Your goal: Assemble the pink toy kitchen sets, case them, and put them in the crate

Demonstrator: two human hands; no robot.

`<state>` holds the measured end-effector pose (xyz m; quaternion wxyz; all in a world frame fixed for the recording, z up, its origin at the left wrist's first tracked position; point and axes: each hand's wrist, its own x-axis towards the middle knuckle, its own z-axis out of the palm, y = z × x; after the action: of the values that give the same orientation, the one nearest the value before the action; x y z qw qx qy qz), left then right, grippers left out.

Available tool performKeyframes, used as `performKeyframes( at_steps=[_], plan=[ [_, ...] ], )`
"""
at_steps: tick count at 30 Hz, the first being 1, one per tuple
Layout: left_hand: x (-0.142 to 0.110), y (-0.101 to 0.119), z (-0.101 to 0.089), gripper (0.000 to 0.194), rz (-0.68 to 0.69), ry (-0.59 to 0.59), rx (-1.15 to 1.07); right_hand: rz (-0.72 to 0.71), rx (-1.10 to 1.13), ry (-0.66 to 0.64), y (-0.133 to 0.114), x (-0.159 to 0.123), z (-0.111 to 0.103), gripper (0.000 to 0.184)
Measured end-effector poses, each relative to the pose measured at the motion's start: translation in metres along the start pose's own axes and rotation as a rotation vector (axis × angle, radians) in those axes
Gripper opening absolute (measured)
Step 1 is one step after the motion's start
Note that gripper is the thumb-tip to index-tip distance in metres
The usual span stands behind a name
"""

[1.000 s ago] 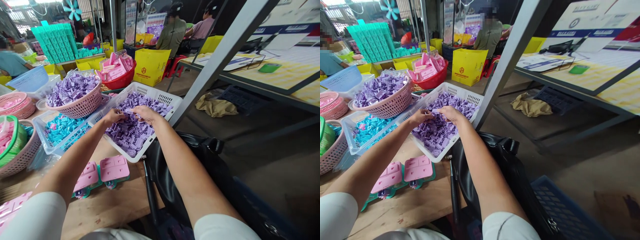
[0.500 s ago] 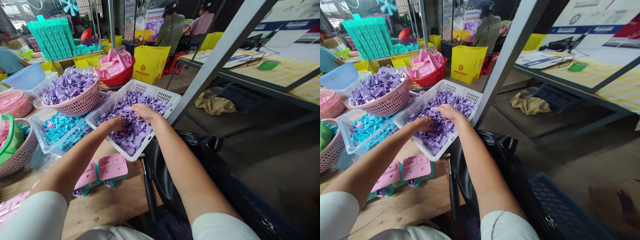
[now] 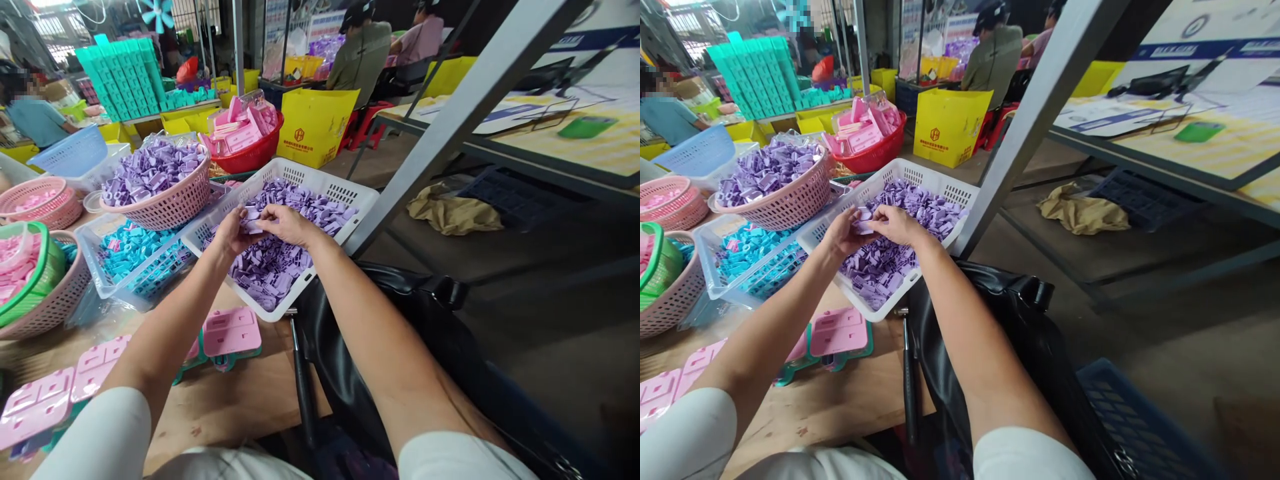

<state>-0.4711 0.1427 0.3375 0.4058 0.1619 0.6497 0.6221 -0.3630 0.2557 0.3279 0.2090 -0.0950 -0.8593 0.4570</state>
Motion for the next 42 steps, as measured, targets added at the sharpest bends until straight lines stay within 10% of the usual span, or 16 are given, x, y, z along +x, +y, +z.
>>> performKeyframes(
  at_steps=[8,14,22,31,38,42],
  plan=[
    [-0.016,0.006,0.015,0.028,-0.115,0.046,-0.545,-0.039,-0.079,0.165,0.009,0.004,-0.002,0.031],
    [-0.048,0.022,-0.012,0.043,-0.159,-0.065,-0.575,0.094,-0.729,-0.356,0.015,0.002,0.015,0.022],
    [-0.14,0.002,-0.051,0.034,-0.051,-0.164,-0.537,0.077,-0.894,-0.493,0.014,-0.007,0.035,0.017],
    [-0.25,-0.098,-0.087,0.032,0.318,0.229,0.401,0.092,-0.601,-0.07,-0.063,-0.043,0.039,0.063],
    [-0.243,-0.08,-0.097,0.034,0.568,0.41,1.281,0.279,-0.656,-0.147,-0.088,-0.187,0.087,0.037],
    [-0.262,-0.081,-0.155,0.036,0.465,0.571,1.382,0.457,-0.368,-0.088,-0.052,-0.221,0.119,0.06]
  ],
)
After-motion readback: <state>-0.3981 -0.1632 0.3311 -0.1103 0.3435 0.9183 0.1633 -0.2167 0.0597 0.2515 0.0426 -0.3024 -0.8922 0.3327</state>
